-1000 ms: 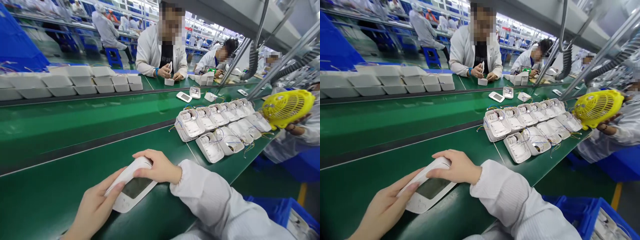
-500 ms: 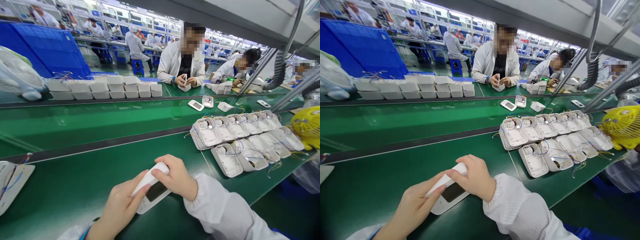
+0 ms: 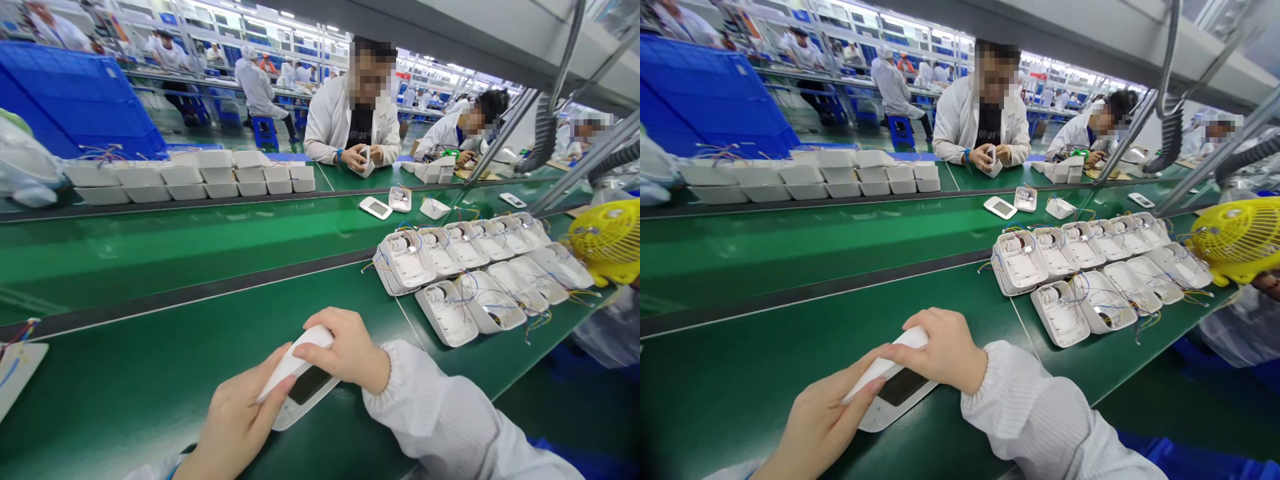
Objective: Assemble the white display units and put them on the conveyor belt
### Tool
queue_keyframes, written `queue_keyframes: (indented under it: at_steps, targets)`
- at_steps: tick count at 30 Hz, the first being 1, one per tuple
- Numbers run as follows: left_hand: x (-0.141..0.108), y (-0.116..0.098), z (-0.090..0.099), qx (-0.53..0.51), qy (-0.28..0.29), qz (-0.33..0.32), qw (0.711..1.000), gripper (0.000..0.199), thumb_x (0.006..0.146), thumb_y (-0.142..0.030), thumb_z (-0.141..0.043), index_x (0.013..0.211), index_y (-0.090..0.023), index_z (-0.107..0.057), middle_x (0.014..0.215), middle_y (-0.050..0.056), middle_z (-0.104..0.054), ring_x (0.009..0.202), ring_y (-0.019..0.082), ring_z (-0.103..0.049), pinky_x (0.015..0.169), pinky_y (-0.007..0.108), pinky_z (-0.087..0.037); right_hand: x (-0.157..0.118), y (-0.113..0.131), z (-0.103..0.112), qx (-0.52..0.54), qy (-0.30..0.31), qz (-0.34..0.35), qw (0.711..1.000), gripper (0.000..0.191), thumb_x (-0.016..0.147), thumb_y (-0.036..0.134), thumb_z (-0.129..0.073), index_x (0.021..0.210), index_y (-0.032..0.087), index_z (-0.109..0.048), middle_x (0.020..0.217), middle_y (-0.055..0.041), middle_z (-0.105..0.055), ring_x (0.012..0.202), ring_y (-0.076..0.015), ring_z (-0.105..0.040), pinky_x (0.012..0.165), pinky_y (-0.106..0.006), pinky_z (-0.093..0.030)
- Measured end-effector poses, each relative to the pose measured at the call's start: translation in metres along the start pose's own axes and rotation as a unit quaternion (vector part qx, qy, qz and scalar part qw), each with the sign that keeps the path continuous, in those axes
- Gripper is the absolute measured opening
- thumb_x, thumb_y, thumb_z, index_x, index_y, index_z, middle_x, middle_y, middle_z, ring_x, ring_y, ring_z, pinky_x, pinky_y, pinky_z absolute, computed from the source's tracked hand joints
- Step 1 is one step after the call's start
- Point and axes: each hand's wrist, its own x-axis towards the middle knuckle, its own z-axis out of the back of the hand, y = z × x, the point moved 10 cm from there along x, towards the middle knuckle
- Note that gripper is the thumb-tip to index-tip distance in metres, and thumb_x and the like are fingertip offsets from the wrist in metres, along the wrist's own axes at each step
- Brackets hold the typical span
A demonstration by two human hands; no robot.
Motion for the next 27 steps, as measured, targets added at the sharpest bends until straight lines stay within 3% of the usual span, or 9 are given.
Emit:
queue_keyframes:
  at_steps: [4, 7, 11, 16, 18, 21, 23, 25, 27]
  targets:
    - [-0.001, 0.026, 0.007, -0.011, -0.022, 0.089, 0.996, 0.037, 0.093, -0.043, -0.049, 0.115, -0.022, -0.070, 0.091, 0.001, -0.078, 0.064, 0.015, -0.071, 0.056, 0.019, -0.054, 0.001, -0.006, -0.006, -0.003, 0.026, -0.008, 1.000, 0.053, 0.089, 0.062, -0.053, 0.120, 0.019, -0.061, 0.115, -0.0108, -0.068, 0.109, -0.0248, -0.063, 0.095, -0.038, -0.048]
    - [-0.005, 0.036, 0.002, -0.034, -0.008, 0.128, 0.991, 0.041, 0.094, -0.044, -0.046, 0.119, -0.021, -0.069, 0.095, 0.002, -0.078, 0.068, 0.017, -0.071, 0.057, 0.021, -0.055, 0.001, -0.012, -0.015, -0.047, 0.068, -0.017, 0.996, 0.049, 0.090, 0.060, -0.052, 0.110, 0.017, -0.063, 0.099, -0.0101, -0.071, 0.092, -0.0246, -0.066, 0.082, -0.036, -0.051]
    - [-0.007, 0.037, -0.003, -0.066, 0.006, 0.129, 0.989, 0.042, 0.095, -0.042, -0.045, 0.124, -0.021, -0.066, 0.097, 0.002, -0.078, 0.069, 0.016, -0.071, 0.059, 0.021, -0.055, 0.002, -0.016, -0.017, -0.068, 0.081, -0.009, 0.994, 0.050, 0.088, 0.065, -0.053, 0.096, 0.017, -0.066, 0.084, -0.0075, -0.069, 0.077, -0.0227, -0.065, 0.072, -0.034, -0.049]
    - [-0.012, 0.049, 0.000, -0.101, -0.029, 0.169, 0.980, 0.042, 0.094, -0.045, -0.046, 0.119, -0.019, -0.068, 0.104, 0.006, -0.076, 0.081, 0.020, -0.072, 0.069, 0.026, -0.058, 0.002, -0.025, -0.014, 0.108, 0.035, -0.027, 0.993, 0.064, 0.085, 0.067, -0.056, 0.129, 0.020, -0.056, 0.116, -0.0117, -0.068, 0.102, -0.0257, -0.065, 0.089, -0.039, -0.052]
    - [-0.017, 0.061, 0.005, -0.129, -0.076, 0.210, 0.966, 0.045, 0.095, -0.048, -0.045, 0.121, -0.017, -0.065, 0.110, 0.009, -0.074, 0.091, 0.022, -0.072, 0.075, 0.029, -0.059, 0.001, -0.029, -0.025, 0.209, 0.069, -0.054, 0.974, 0.070, 0.081, 0.065, -0.063, 0.135, 0.021, -0.051, 0.121, -0.0110, -0.066, 0.107, -0.0253, -0.065, 0.091, -0.038, -0.053]
    - [-0.020, 0.073, 0.004, -0.163, -0.113, 0.241, 0.950, 0.046, 0.096, -0.049, -0.041, 0.125, -0.018, -0.059, 0.119, 0.011, -0.069, 0.103, 0.024, -0.068, 0.086, 0.036, -0.057, -0.004, -0.026, -0.044, 0.252, 0.145, -0.078, 0.954, 0.056, 0.080, 0.055, -0.070, 0.122, 0.020, -0.060, 0.111, -0.0075, -0.070, 0.098, -0.0235, -0.067, 0.086, -0.037, -0.055]
    - [-0.017, 0.075, -0.003, -0.184, -0.097, 0.234, 0.950, 0.044, 0.097, -0.048, -0.041, 0.127, -0.020, -0.057, 0.126, 0.012, -0.065, 0.113, 0.025, -0.064, 0.096, 0.040, -0.053, -0.004, -0.024, -0.036, 0.205, 0.115, -0.061, 0.970, 0.047, 0.081, 0.052, -0.070, 0.115, 0.020, -0.063, 0.103, -0.0068, -0.071, 0.092, -0.0227, -0.067, 0.082, -0.036, -0.055]
    - [-0.014, 0.073, -0.005, -0.203, -0.097, 0.205, 0.953, 0.047, 0.096, -0.048, -0.045, 0.135, -0.022, -0.049, 0.137, 0.013, -0.057, 0.125, 0.027, -0.057, 0.105, 0.044, -0.048, -0.002, -0.017, -0.017, 0.126, 0.037, -0.008, 0.991, 0.049, 0.078, 0.052, -0.073, 0.114, 0.020, -0.064, 0.102, -0.0080, -0.070, 0.090, -0.0235, -0.066, 0.080, -0.037, -0.054]
    - [-0.013, 0.065, -0.002, -0.198, -0.109, 0.150, 0.962, 0.064, 0.090, -0.052, -0.056, 0.144, -0.024, -0.037, 0.148, 0.015, -0.045, 0.135, 0.030, -0.047, 0.112, 0.048, -0.041, -0.003, -0.004, -0.005, 0.054, -0.010, 0.067, 0.996, 0.053, 0.074, 0.054, -0.077, 0.114, 0.022, -0.064, 0.100, -0.0091, -0.070, 0.089, -0.0245, -0.065, 0.078, -0.038, -0.054]
